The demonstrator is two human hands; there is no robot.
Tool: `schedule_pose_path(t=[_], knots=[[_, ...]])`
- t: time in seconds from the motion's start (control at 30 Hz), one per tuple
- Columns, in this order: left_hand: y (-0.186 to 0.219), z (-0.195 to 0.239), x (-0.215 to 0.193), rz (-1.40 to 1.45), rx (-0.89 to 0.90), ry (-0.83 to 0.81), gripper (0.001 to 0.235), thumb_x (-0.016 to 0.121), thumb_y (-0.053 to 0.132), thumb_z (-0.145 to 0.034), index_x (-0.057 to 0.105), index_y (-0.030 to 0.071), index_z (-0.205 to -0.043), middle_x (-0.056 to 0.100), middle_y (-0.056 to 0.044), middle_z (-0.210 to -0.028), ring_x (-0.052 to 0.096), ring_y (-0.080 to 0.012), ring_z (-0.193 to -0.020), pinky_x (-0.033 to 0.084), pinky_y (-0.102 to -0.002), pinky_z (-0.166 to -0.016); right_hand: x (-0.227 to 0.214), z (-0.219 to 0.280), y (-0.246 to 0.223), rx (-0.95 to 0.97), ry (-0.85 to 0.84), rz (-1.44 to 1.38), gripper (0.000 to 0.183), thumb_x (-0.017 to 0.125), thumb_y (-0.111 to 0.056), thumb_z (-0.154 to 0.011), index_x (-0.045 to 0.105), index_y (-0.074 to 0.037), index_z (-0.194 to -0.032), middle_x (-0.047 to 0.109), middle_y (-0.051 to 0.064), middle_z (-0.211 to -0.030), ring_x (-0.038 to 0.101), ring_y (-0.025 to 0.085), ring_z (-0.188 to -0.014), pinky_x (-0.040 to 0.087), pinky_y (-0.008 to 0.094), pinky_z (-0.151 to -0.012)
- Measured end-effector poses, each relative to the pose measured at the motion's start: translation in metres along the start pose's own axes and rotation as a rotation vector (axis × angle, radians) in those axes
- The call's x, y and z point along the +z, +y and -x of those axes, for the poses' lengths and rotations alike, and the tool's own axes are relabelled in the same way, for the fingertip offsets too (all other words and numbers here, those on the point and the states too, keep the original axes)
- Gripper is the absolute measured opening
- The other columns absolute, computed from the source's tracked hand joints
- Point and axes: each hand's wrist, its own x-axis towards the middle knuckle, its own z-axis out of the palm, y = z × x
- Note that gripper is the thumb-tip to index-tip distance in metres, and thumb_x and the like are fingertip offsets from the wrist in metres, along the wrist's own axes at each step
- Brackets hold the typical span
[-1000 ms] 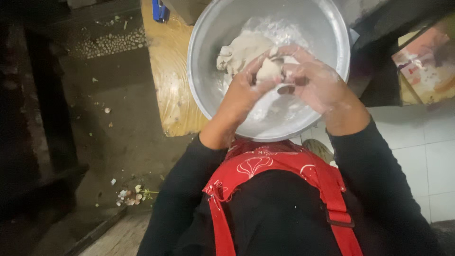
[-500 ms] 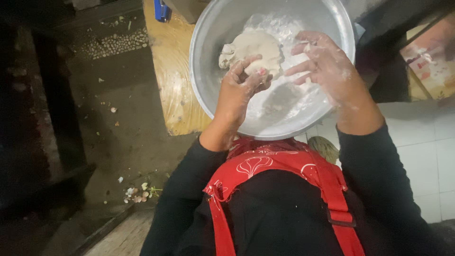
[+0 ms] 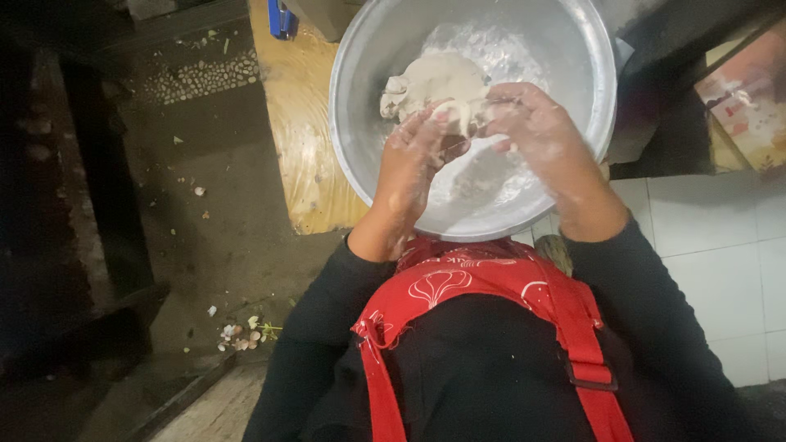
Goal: The person kneads dough by hand in a large metal bowl. They repeatedly press, fold, and turn the dough to develop its texture.
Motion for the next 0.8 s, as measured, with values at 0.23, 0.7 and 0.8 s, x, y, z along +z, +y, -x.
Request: schedule_pose_path(t=[0.23, 0.7, 0.8], knots=[[0.006, 0.006, -0.004, 0.021, -0.043, -0.099, 0.033, 0.065, 0.020, -0.110, 0.060, -0.007, -0.129, 0.062, -0.006, -0.105, 0.071, -0.0258, -0.098, 0.060, -0.041, -0.094, 0.007, -0.011, 0.005, -0.015, -0.032, 0.014, 0.035, 0.072, -0.012, -0.099, 0.060, 0.001, -0.129, 0.070, 0.011, -0.112, 0.068, 0.014, -0.098, 0.058, 0.027, -0.085], [0.011, 0.008, 0.004, 0.089, -0.178, -0.287, 0.079, 0.040, 0.056, -0.109, 0.038, -0.008, -0.155, 0.054, -0.023, -0.145, 0.059, -0.0305, -0.129, 0.046, -0.042, -0.112, 0.013, -0.015, -0.005, -0.008, -0.127, -0.068, 0.034, 0.067, -0.014, -0.100, 0.062, 0.001, -0.130, 0.072, 0.010, -0.114, 0.070, 0.015, -0.100, 0.058, 0.030, -0.088], [0.014, 0.008, 0.005, -0.055, -0.198, -0.228, 0.078, 0.038, 0.055, -0.107, 0.031, -0.002, -0.160, 0.052, -0.021, -0.151, 0.060, -0.0306, -0.133, 0.048, -0.041, -0.113, 0.012, -0.013, -0.006, -0.108, 0.022, 0.230, 0.028, 0.073, -0.015, -0.099, 0.072, -0.001, -0.123, 0.075, 0.008, -0.108, 0.068, 0.014, -0.095, 0.055, 0.027, -0.085]])
